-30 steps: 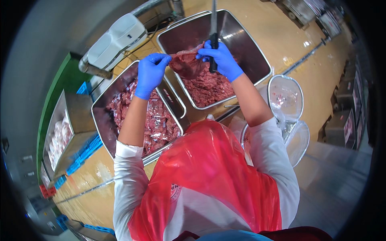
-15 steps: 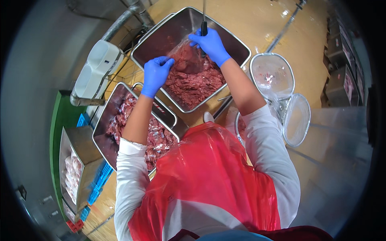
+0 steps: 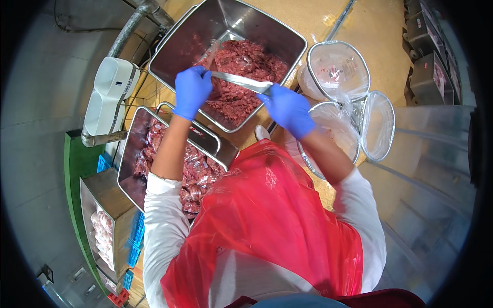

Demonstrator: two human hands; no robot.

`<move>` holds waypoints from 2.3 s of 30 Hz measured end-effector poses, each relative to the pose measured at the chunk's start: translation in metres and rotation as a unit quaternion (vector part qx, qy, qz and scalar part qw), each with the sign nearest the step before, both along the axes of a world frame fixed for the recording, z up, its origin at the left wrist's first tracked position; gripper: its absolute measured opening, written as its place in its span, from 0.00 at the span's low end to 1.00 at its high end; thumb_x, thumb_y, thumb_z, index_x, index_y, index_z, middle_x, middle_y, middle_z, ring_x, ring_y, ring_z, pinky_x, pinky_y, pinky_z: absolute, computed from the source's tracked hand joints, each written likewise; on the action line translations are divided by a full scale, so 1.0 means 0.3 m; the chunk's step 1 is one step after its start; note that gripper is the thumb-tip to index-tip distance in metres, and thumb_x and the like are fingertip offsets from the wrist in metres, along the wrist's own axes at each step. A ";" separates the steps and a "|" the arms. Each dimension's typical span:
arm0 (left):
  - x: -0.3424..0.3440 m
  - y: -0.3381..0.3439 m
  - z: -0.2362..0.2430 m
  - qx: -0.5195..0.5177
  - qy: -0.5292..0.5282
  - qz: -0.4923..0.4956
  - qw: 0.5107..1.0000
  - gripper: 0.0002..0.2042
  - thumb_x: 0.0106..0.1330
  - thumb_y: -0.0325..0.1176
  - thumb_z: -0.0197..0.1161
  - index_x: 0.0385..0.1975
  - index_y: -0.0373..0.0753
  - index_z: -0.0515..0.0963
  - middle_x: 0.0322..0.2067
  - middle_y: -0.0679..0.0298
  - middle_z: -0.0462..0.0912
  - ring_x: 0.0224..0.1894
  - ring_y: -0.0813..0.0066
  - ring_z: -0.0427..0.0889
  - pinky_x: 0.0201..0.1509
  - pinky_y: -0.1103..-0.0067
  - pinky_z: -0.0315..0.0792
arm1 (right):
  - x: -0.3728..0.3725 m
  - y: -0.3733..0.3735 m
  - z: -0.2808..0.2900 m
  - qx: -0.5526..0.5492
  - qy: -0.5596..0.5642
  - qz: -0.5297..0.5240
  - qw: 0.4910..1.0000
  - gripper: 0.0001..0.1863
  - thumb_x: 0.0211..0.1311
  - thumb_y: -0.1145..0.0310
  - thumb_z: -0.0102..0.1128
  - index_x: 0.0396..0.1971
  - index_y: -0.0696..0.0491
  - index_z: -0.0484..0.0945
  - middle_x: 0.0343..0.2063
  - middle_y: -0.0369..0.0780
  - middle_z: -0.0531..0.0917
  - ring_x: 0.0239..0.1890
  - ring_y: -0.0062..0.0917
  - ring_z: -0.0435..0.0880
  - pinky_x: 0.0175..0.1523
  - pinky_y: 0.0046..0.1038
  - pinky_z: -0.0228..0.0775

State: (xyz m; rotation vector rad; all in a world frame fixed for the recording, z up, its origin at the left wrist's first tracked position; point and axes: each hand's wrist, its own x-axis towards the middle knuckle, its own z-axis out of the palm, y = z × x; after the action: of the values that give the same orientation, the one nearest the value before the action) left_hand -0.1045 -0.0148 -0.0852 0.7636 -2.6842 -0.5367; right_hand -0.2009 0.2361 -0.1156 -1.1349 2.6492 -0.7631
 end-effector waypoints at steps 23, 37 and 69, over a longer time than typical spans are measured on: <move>0.008 0.137 0.018 0.584 0.344 0.203 0.706 0.04 0.67 0.28 0.63 0.32 0.34 0.80 0.26 0.64 0.82 0.24 0.77 0.79 0.32 0.81 0.75 | 0.078 -0.108 -0.328 -0.326 -0.733 -0.140 0.580 0.16 0.56 0.65 0.74 0.35 0.51 0.73 0.39 0.37 0.83 0.36 0.24 0.85 0.39 0.21 0.77; -0.133 0.026 -0.039 0.615 0.412 0.174 0.650 0.04 0.68 0.26 0.60 0.33 0.33 0.79 0.26 0.62 0.81 0.26 0.76 0.80 0.33 0.81 0.76 | -0.261 -0.355 -0.360 -0.422 -0.485 -0.083 0.761 0.13 0.57 0.77 0.69 0.25 0.51 0.70 0.34 0.35 0.83 0.37 0.16 0.79 0.47 0.24 0.71; -0.050 -0.352 -0.335 0.315 0.165 0.334 0.873 0.16 0.73 0.36 0.49 0.25 0.34 0.77 0.21 0.58 0.81 0.20 0.72 0.79 0.25 0.77 0.75 | -0.499 -0.440 -0.093 -0.409 -0.433 0.013 0.803 0.14 0.54 0.80 0.66 0.21 0.50 0.68 0.34 0.40 0.82 0.39 0.24 0.80 0.49 0.26 0.72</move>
State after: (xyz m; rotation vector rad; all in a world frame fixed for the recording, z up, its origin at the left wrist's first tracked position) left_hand -0.1196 -0.1203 -0.1856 1.5137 -1.7386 -1.2203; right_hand -0.3506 0.1041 -0.1436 -0.6330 1.5102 -1.9420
